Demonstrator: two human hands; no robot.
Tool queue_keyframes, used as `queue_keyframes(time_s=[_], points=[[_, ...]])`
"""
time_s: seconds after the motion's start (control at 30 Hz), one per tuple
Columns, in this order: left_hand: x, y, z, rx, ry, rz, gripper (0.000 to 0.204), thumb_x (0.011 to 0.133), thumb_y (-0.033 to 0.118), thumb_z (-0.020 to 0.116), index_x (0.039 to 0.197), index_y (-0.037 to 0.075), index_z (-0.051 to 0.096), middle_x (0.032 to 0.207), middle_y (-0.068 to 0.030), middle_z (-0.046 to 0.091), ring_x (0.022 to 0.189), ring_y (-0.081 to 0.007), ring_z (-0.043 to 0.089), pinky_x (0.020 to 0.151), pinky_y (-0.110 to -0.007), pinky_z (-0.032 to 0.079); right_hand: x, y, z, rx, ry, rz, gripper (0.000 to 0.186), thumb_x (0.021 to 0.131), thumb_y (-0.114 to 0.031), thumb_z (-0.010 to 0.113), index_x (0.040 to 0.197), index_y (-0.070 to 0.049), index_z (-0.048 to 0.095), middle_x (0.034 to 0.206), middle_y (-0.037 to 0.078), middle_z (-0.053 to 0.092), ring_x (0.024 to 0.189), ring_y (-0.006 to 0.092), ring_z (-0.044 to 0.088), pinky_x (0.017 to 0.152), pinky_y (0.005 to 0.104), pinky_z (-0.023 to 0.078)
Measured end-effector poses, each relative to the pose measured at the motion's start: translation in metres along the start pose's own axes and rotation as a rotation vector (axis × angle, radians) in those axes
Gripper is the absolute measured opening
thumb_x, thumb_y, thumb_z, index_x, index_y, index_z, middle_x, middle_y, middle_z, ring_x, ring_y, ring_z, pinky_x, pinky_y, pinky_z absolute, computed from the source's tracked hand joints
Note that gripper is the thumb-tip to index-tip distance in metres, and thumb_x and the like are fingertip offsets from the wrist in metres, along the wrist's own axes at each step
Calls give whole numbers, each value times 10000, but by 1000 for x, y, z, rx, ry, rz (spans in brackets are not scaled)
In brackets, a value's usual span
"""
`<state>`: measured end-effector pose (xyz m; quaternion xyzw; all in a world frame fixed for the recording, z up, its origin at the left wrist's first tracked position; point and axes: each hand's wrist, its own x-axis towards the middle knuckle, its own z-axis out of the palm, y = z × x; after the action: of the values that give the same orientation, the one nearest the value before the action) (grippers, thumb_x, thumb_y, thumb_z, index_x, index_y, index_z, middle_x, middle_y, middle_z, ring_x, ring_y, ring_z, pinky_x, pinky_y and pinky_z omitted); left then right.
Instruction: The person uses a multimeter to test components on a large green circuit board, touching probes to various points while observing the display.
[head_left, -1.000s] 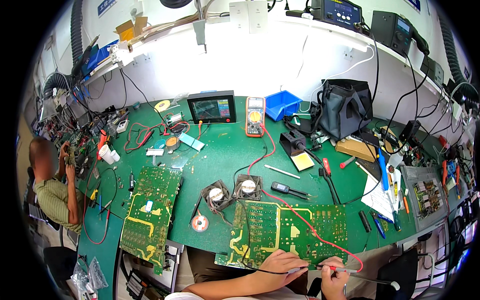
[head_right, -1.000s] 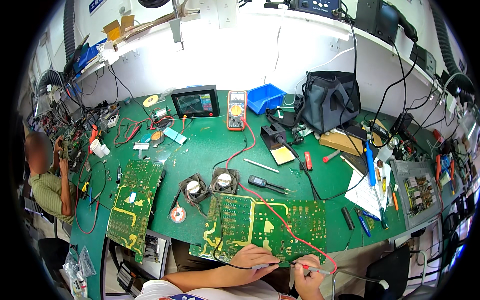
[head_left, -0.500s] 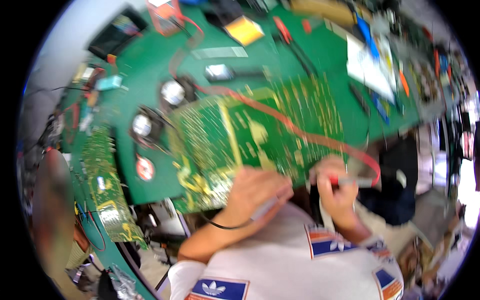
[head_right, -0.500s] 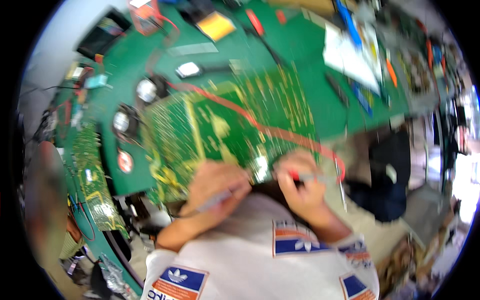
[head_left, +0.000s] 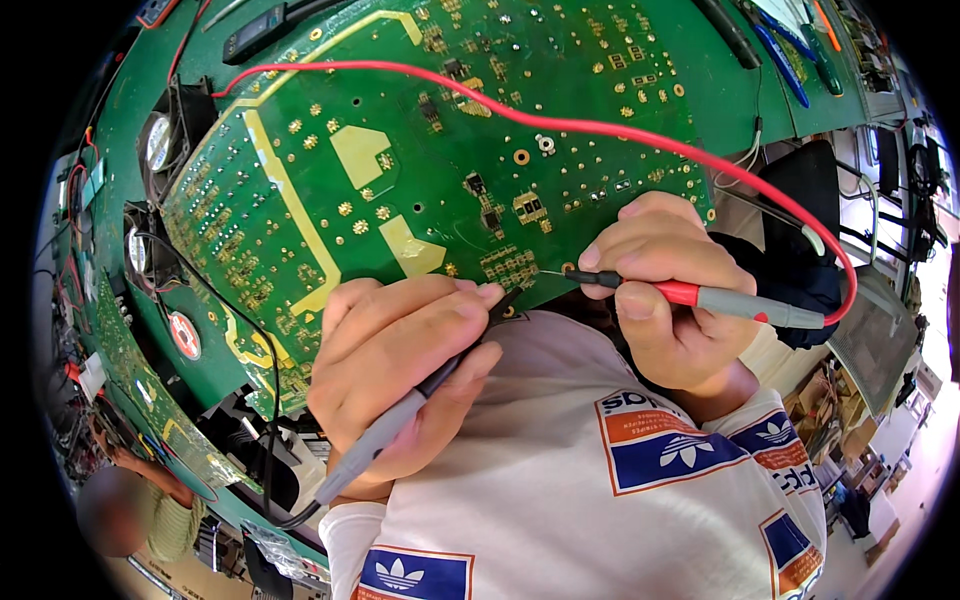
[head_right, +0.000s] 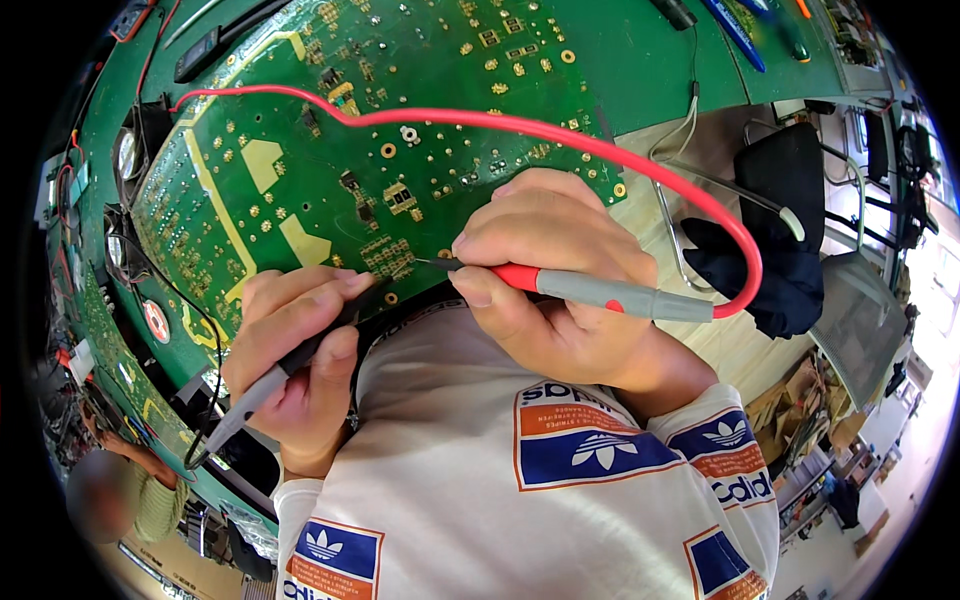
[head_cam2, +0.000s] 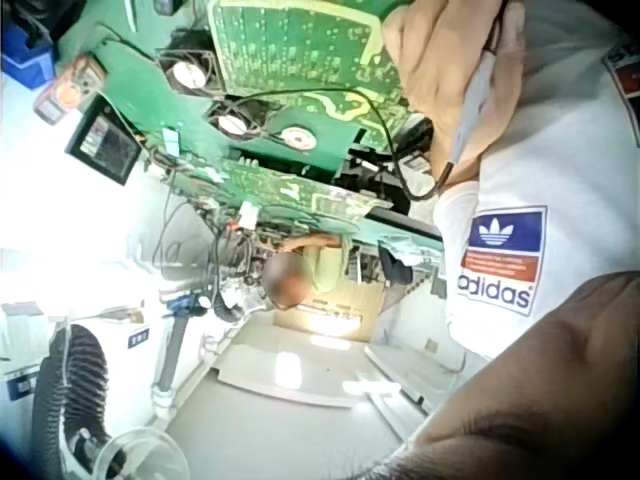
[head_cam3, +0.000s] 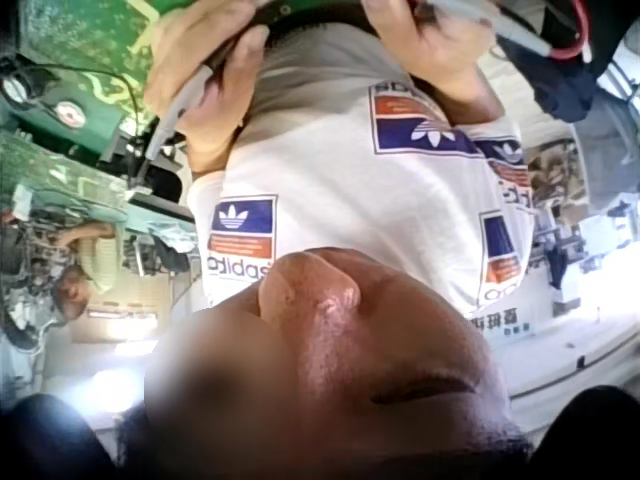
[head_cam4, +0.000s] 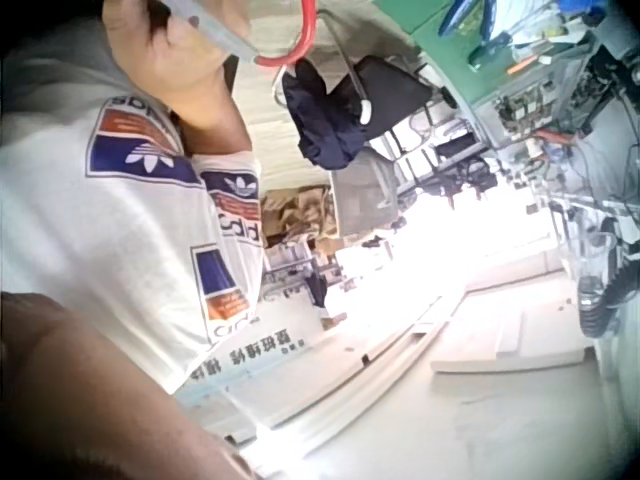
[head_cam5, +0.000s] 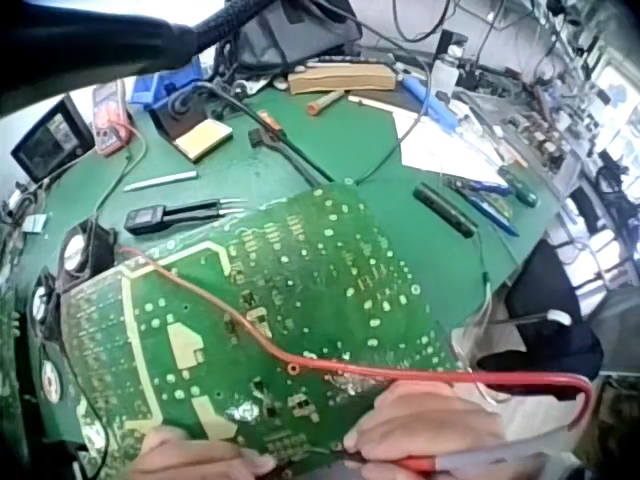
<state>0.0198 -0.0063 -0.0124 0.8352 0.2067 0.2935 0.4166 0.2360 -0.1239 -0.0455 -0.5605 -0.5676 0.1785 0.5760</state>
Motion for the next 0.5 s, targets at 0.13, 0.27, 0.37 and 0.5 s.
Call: queue_keyframes(time_s=[0.13, 0.27, 0.37, 0.5], points=[[-1, 0, -1, -6, -3, -16, 405, 732, -27, 843, 1109, 6, 696, 1008, -145, 792, 940, -257, 733, 762, -355, 443, 0, -1, 3, 38, 38, 17, 183, 830, -50, 826, 965, -5, 710, 863, 105, 721, 756, 268, 679, 792, 412, 548], [-2, 1, 0, 3, -3, -26, 401, 738, -18, 844, 1110, 7, 697, 1000, -146, 793, 936, -260, 732, 761, -357, 445, 1, -2, 3, 35, 34, 18, 187, 823, -45, 833, 959, -2, 713, 862, 107, 722, 754, 268, 682, 782, 406, 550], [-2, 1, 0, 14, -6, -19, 403, 739, -19, 843, 1114, 9, 696, 999, -145, 794, 926, -262, 731, 758, -359, 445, 2, -2, 3, 39, 27, 26, 190, 820, -44, 835, 960, -3, 714, 862, 106, 723, 754, 267, 683, 780, 404, 549], [-1, 1, -1, 23, -17, -11, 413, 736, -24, 839, 1120, 11, 693, 1000, -147, 794, 920, -264, 731, 759, -359, 446, 2, -3, 3, 35, 29, 30, 192, 819, -43, 836, 963, -4, 714, 860, 106, 724, 753, 264, 685, 780, 402, 548]])
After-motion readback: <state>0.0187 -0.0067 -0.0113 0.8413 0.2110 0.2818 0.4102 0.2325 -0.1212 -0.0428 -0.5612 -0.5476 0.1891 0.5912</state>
